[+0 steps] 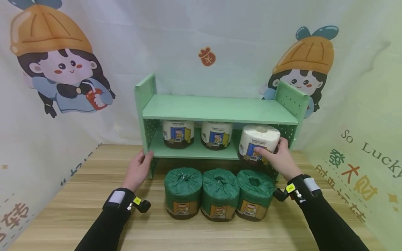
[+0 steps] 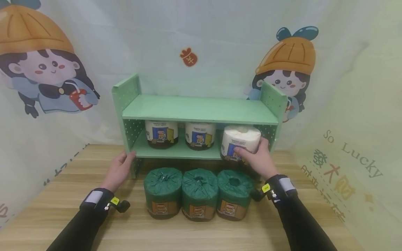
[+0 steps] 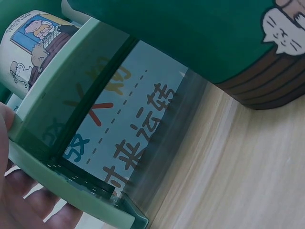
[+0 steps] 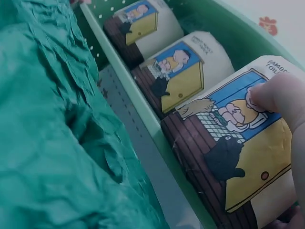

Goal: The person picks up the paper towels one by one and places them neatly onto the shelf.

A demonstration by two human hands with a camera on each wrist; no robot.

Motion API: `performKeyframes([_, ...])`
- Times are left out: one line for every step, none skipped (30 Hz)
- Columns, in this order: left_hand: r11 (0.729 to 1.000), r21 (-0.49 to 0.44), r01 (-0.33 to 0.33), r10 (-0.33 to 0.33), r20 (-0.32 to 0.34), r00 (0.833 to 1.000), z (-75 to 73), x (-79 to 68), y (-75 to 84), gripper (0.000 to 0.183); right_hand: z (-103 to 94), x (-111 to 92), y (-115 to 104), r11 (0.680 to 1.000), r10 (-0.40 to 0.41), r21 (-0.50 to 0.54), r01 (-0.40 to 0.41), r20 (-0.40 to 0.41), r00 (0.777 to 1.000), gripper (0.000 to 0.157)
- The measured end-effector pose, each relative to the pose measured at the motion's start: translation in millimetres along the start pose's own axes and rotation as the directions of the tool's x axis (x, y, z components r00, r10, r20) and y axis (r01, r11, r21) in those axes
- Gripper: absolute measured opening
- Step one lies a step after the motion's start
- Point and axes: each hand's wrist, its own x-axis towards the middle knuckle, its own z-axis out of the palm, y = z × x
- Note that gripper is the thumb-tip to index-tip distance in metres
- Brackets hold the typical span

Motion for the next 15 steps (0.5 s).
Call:
performKeyframes([1.000,-0.002,0.001,-0.001,0.001,1.000,0.1,0.1,-0.2,0.055,-0.4,2,1,1.000,-0.006,-0.008,0.006,0.000,1.000,0.096])
performKeyframes([1.000,-0.002,0.004,-0.004,0.002,1.000,0.1,0.3,-0.6,0.055,-0.8,4,2,1.000,-0.014,-0.027,0.013,-0.006,1.000,0.094])
performKeyframes([1.000,-0.002,0.007,-0.007,0.003,1.000,0.2,0.3,-0.7,0.055,-1.2,5,2,0.998,-0.019,-0.054,0.018,-0.015,1.000,0.094])
performKeyframes([1.000,-0.001,0.008,-0.008,0.006,1.000,0.1,0.5,-1.2,0.056,-1.6,7,2,0.997,-0.027,-0.079,0.026,-0.023,0.999,0.092])
performKeyframes([1.000,-0.002,0.008,-0.008,0.006,1.000,0.0,0.8,-1.6,0.055,-2.2,9,2,0.994,-0.034,-0.103,0.031,-0.029,0.999,0.090])
performKeyframes([1.000,-0.003,0.009,-0.009,0.007,1.000,-0.1,1.0,-1.8,0.055,-2.9,10,2,0.991,-0.039,-0.128,0.034,-0.036,0.999,0.089])
performKeyframes([1.000,-0.004,0.006,-0.006,0.006,1.000,-0.3,1.2,-2.1,0.055,-3.3,12,1,0.988,-0.042,-0.148,0.036,-0.039,0.998,0.087])
performKeyframes([1.000,-0.005,0.006,-0.006,0.005,1.000,-0.4,1.3,-2.1,0.055,-3.9,13,1,0.984,-0.043,-0.175,0.034,-0.046,0.998,0.086])
performKeyframes([1.000,-0.007,0.004,-0.004,0.004,1.000,-0.6,1.4,-2.2,0.055,-4.7,15,0,0.981,-0.043,-0.193,0.034,-0.044,0.998,0.085])
performKeyframes([1.000,-0.009,0.003,-0.003,0.005,1.000,-0.8,1.3,-2.1,0.055,-5.4,16,-1,0.978,-0.043,-0.204,0.034,-0.040,0.998,0.083])
performKeyframes([1.000,-0.012,0.003,-0.003,0.005,1.000,-0.8,1.0,-1.8,0.055,-6.2,18,-1,0.976,-0.038,-0.217,0.030,-0.036,0.999,0.083])
performKeyframes([1.000,-0.011,0.003,-0.003,0.004,1.000,-0.8,0.8,-1.7,0.055,-6.8,19,-2,0.973,-0.042,-0.227,0.034,-0.033,0.999,0.083])
performKeyframes([1.000,-0.010,0.003,-0.003,0.002,1.000,-0.8,0.5,-1.6,0.055,-7.2,21,-2,0.973,-0.048,-0.229,0.040,-0.029,0.998,0.084])
performKeyframes([1.000,-0.009,0.002,-0.002,0.001,1.000,-0.8,0.2,-1.5,0.055,-7.6,23,-2,0.974,-0.057,-0.222,0.050,-0.023,0.998,0.083])
performKeyframes([1.000,-0.006,0.000,0.000,0.000,1.000,-0.8,-0.1,-1.3,0.055,-7.8,24,-2,0.976,-0.065,-0.208,0.061,-0.014,0.998,0.083])
